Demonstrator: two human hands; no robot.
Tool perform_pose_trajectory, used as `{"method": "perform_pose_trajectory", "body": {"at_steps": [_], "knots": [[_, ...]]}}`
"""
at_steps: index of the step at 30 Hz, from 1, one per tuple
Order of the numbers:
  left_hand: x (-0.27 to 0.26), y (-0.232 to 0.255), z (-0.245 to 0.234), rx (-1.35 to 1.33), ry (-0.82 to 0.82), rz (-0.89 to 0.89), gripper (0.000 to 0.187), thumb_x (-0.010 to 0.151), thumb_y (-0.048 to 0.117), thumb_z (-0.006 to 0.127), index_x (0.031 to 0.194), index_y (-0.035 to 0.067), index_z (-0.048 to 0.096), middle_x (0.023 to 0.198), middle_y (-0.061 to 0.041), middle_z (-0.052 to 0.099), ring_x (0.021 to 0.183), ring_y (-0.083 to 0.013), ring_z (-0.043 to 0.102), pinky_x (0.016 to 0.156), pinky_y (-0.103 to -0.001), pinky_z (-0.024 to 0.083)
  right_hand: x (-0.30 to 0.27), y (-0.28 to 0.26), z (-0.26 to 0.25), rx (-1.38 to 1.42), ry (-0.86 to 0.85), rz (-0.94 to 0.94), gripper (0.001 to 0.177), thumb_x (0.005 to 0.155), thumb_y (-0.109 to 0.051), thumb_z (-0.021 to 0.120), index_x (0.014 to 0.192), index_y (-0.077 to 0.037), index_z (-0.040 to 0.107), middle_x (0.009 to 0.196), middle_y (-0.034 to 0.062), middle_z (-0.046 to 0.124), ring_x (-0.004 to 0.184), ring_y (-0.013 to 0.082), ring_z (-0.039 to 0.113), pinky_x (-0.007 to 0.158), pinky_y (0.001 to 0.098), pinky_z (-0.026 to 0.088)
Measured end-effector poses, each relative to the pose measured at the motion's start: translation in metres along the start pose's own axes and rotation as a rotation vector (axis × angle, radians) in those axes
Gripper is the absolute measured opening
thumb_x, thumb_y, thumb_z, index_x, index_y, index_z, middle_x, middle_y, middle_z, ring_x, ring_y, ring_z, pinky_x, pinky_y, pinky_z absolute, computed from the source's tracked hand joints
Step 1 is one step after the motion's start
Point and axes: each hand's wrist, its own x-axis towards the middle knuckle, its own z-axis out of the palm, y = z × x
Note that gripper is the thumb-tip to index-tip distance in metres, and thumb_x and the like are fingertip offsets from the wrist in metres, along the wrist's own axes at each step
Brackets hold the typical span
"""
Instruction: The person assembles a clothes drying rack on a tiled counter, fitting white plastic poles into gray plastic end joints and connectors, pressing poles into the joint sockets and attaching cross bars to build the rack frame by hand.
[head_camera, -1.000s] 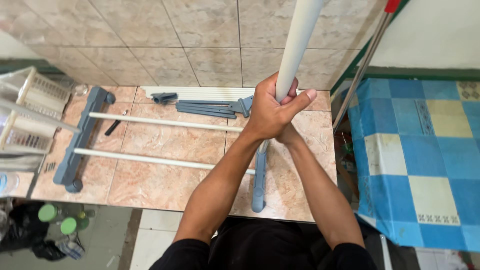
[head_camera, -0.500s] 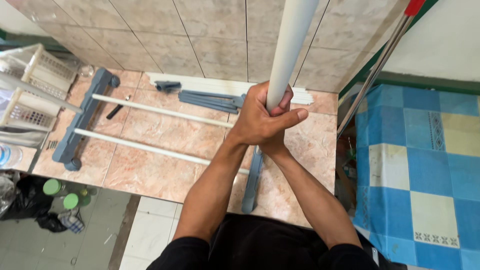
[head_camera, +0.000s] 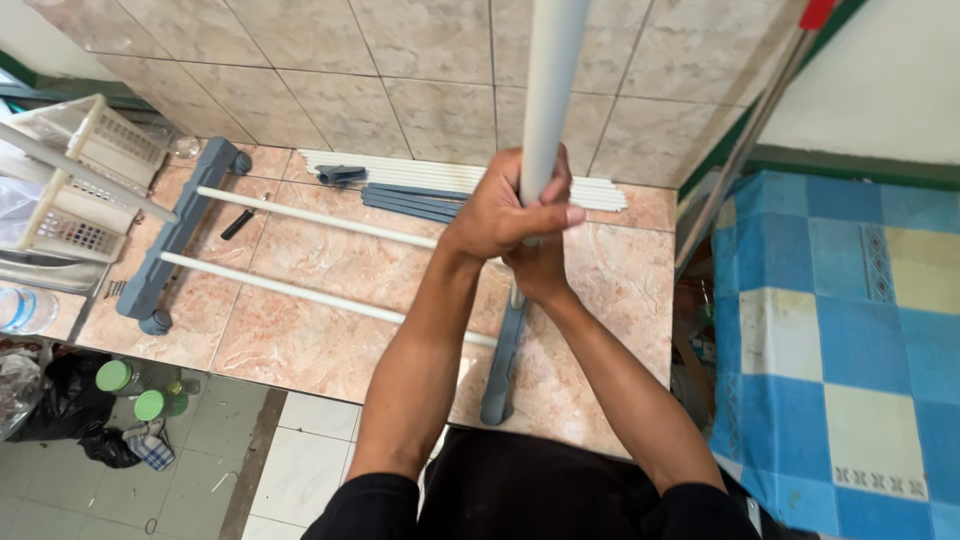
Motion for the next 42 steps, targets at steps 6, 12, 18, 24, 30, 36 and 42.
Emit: {"method": "perform_pose_trajectory", "body": {"at_steps": [6, 12, 18, 24, 30, 36, 42], "knots": [[-0.004, 0.001, 0.022, 0.441, 0.363, -0.031, 0.036, 0.088, 0.017, 0.084, 0.076, 0.011, 0.050, 0.067, 0.003, 0.052, 0.062, -0.0068, 0.050, 0.055, -0.025, 0.044, 0.025, -0.012, -0.018, 0.129, -0.310, 0.210, 0.029, 0.102, -0.021, 0.065, 0.118, -0.002, 0.052, 0.093, 0.0065, 0.056, 0.073, 0.0156, 0.059, 0.054, 0.0293, 0.048], [-0.012, -0.017, 0.036, 0.412, 0.560, -0.057, 0.034, 0.090, 0.024, 0.081, 0.076, 0.007, 0.055, 0.067, 0.003, 0.053, 0.066, -0.0062, 0.048, 0.056, -0.026, 0.045, 0.034, 0.002, -0.014, -0.128, -0.185, -0.237, 0.045, 0.101, -0.023, 0.067, 0.131, -0.003, 0.040, 0.125, 0.0058, 0.048, 0.121, 0.0160, 0.050, 0.104, 0.0333, 0.047], [-0.013, -0.036, 0.025, 0.338, 0.510, -0.061, 0.043, 0.090, 0.023, 0.081, 0.062, 0.008, 0.051, 0.059, 0.005, 0.047, 0.058, -0.0058, 0.042, 0.050, -0.026, 0.037, 0.025, 0.015, -0.002, -0.144, -0.037, -0.156, 0.040, 0.106, -0.031, 0.057, 0.134, -0.003, 0.053, 0.122, 0.0068, 0.061, 0.116, 0.0161, 0.062, 0.097, 0.0312, 0.053], [-0.011, -0.034, -0.006, 0.107, 0.216, -0.160, 0.045, 0.091, 0.023, 0.081, 0.062, 0.009, 0.050, 0.057, 0.004, 0.049, 0.054, -0.0049, 0.042, 0.048, -0.026, 0.035, 0.019, 0.016, 0.020, -0.341, 0.266, -0.353, 0.036, 0.099, -0.023, 0.062, 0.122, 0.005, 0.059, 0.111, 0.0125, 0.071, 0.109, 0.0218, 0.067, 0.088, 0.0372, 0.054], [-0.011, -0.030, -0.002, 0.166, 0.285, -0.178, 0.038, 0.093, 0.026, 0.077, 0.068, 0.008, 0.055, 0.059, 0.004, 0.053, 0.053, -0.0048, 0.047, 0.046, -0.026, 0.039, 0.024, 0.017, 0.004, -0.431, 0.117, 0.199, 0.037, 0.100, -0.033, 0.063, 0.117, 0.001, 0.067, 0.089, 0.0167, 0.073, 0.083, 0.0307, 0.075, 0.071, 0.0430, 0.055], [-0.006, -0.006, 0.034, 0.493, 0.678, -0.153, 0.032, 0.093, 0.029, 0.077, 0.076, 0.008, 0.059, 0.060, 0.003, 0.055, 0.057, -0.0072, 0.050, 0.053, -0.028, 0.042, -0.068, 0.085, 0.028, -0.887, 0.464, 0.239, 0.091, 0.080, -0.036, 0.079, 0.149, -0.003, 0.030, 0.137, 0.0268, 0.049, 0.130, 0.0431, 0.044, 0.105, 0.0571, 0.039], [-0.005, -0.007, 0.053, 0.568, 0.804, -0.086, 0.042, 0.088, 0.032, 0.082, 0.071, 0.007, 0.052, 0.057, 0.002, 0.051, 0.054, -0.0086, 0.046, 0.050, -0.029, 0.040, -0.145, 0.163, 0.027, -0.805, 0.112, 0.780, 0.127, 0.082, -0.050, 0.078, 0.160, -0.002, -0.010, 0.160, 0.0264, 0.025, 0.144, 0.0422, 0.035, 0.114, 0.0626, 0.031]]}}
